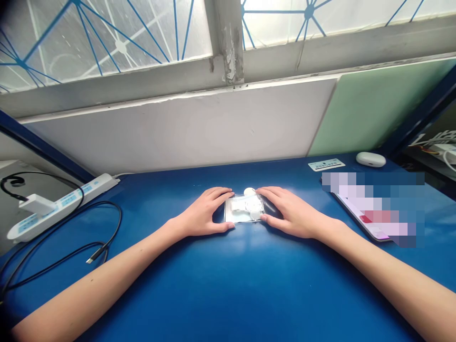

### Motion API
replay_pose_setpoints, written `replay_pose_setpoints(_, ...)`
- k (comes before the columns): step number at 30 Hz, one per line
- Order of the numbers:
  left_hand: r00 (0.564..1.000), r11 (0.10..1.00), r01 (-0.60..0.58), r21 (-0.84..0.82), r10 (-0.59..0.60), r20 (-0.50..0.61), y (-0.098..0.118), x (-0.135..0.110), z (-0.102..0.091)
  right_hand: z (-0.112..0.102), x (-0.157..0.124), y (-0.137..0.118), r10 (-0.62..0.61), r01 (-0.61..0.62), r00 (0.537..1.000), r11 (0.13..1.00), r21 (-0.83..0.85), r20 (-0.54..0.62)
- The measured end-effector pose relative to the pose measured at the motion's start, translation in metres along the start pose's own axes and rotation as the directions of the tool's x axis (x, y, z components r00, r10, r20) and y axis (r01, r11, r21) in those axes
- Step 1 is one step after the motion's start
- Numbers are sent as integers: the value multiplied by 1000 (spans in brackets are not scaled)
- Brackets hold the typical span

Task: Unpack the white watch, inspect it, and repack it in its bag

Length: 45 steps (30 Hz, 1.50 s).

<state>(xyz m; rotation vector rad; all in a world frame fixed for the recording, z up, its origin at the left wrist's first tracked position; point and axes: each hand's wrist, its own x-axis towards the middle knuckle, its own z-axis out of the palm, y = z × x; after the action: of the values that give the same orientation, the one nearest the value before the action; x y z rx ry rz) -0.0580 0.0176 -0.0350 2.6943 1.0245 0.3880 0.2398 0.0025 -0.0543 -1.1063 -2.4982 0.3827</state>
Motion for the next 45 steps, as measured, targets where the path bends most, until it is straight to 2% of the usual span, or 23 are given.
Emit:
replay_pose_setpoints(25, 1000, 1000, 8, -10, -8, 4, -2, -1, 3, -1, 0, 2, 13, -14, 1000, 1000, 23, 28)
replay_pose_setpoints(35, 999, 999, 40, -15, -39, 25, -1, 0, 2, 0, 0, 3, 75, -77, 996, 996, 52, 39)
replay_pose_setpoints(45, 1000, 1000, 20, -7, -21, -19, -2, 0, 4, -1, 0, 0, 64, -65, 997, 998, 20, 34)
